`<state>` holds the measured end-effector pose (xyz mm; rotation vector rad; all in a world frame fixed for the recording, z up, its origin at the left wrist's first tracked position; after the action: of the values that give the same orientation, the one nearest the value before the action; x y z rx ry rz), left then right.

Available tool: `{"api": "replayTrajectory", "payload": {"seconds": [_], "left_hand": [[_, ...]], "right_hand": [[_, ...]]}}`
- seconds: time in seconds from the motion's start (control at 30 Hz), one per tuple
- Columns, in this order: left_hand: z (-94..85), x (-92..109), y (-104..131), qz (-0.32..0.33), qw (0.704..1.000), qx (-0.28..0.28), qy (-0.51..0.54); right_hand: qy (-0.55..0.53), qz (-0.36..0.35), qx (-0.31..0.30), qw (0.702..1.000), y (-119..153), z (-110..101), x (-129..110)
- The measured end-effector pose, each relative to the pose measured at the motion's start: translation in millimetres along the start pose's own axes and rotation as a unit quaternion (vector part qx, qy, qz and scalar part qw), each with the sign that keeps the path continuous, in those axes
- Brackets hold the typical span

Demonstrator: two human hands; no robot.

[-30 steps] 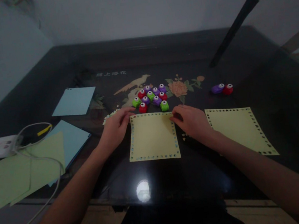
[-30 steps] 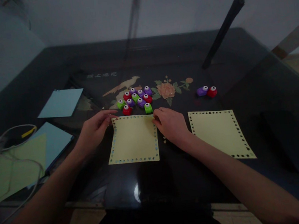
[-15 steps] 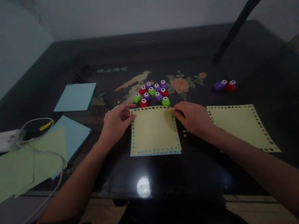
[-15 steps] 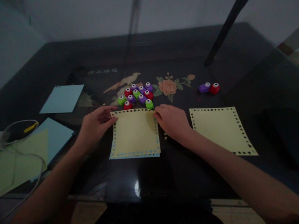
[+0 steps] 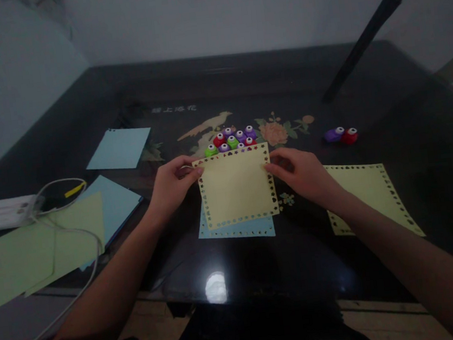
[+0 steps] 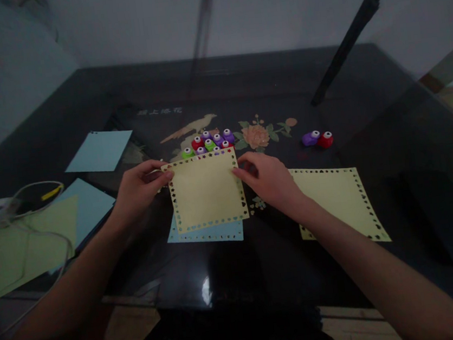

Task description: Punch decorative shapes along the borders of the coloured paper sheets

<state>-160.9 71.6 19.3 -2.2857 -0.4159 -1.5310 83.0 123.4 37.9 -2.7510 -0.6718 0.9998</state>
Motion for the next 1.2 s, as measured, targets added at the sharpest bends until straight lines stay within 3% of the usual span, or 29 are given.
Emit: {"api": "replayTrajectory", "payload": {"seconds": [0.17,0.27,0.37,0.53,0.67,0.83,1.2], "left_hand": [[0.2,-7,2,-0.055,0.994,0.022,0.090],[9.8,-12,6,-0.078,0.985,0.007,0.156],[27.0,-16,14,-0.102,0.974,-0.042,0.199],[57.1,-13,36,-0.102,0.968,-0.198,0.116],[67.2,-2,50,-0.080,0.952,-0.294,0.038],[72.1,4,60,-0.045,0.935,-0.349,-0.048],[76.5,4,68,-0.040,0.923,-0.381,-0.039]], "right_hand": [[-0.136,0.046,-0.105,0.984,15,7,-3],[-0.195,0.091,-0.121,0.969,29,8,3],[-0.247,0.154,-0.112,0.950,39,8,15],[-0.282,0.199,-0.084,0.935,43,5,29],[-0.295,0.206,-0.075,0.930,44,6,34],[-0.302,0.213,-0.072,0.926,45,6,36],[-0.315,0.240,-0.074,0.915,47,10,38]]}}
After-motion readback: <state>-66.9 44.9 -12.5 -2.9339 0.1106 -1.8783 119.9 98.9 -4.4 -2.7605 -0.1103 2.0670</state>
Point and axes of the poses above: each hand's wrist, its own y-axis away from the middle knuckle, its own z-axis out of the palm, x = y × z, the point moved 10 cm from there along -y, towards the middle knuckle, and after that the axes turned 11 degrees about x, right-handed, at the moved point
